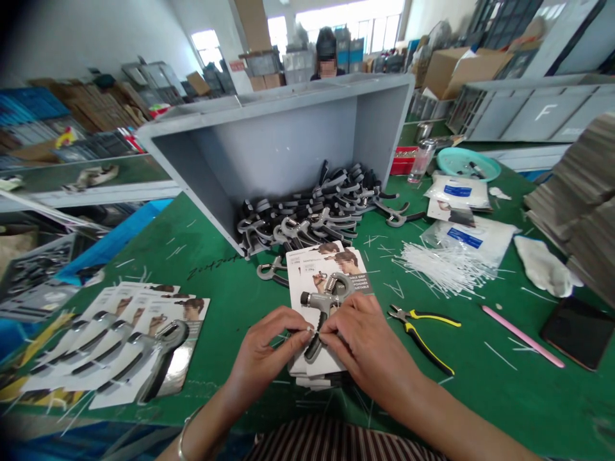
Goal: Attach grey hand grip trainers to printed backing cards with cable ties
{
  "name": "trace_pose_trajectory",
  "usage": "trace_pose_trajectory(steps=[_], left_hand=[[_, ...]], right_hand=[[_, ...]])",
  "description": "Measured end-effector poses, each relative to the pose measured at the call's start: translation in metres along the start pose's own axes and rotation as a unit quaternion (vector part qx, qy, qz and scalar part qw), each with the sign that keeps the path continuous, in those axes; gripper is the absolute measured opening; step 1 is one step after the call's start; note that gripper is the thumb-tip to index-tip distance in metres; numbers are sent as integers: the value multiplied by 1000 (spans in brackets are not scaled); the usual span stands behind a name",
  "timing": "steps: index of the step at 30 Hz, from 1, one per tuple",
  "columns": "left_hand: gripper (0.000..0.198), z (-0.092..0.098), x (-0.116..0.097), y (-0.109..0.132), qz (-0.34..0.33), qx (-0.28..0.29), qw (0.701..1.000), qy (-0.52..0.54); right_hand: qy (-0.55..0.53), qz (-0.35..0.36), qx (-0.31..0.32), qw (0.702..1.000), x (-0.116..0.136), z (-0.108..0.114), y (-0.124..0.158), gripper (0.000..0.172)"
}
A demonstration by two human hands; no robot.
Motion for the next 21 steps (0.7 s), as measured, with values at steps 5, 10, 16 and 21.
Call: trace_pose_trajectory(steps=[5, 10, 16, 21], left_hand=[[5, -3, -4, -2, -3, 18, 1000, -5], [6, -3, -6, -1, 10, 13, 1000, 10], [6, -3, -7, -3, 3, 17, 1000, 10], [6, -4, -6, -3, -3, 28, 1000, 0]], right_hand=[[17, 12, 4, 1000, 3, 0, 2, 8], [33, 8, 13, 999, 2, 3, 2, 12], [30, 15, 8, 999, 1, 4, 3, 12], [32, 10, 7, 999, 1, 3, 4, 12]])
Point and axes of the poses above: each hand's wrist, its own y-axis away from the middle knuckle, its own z-axis out of the back of the hand, x = y × z, the point moved 4 cm from there along -y, towards the middle knuckle, and after that the axes turned 9 degrees about y, right-handed, at the moved point
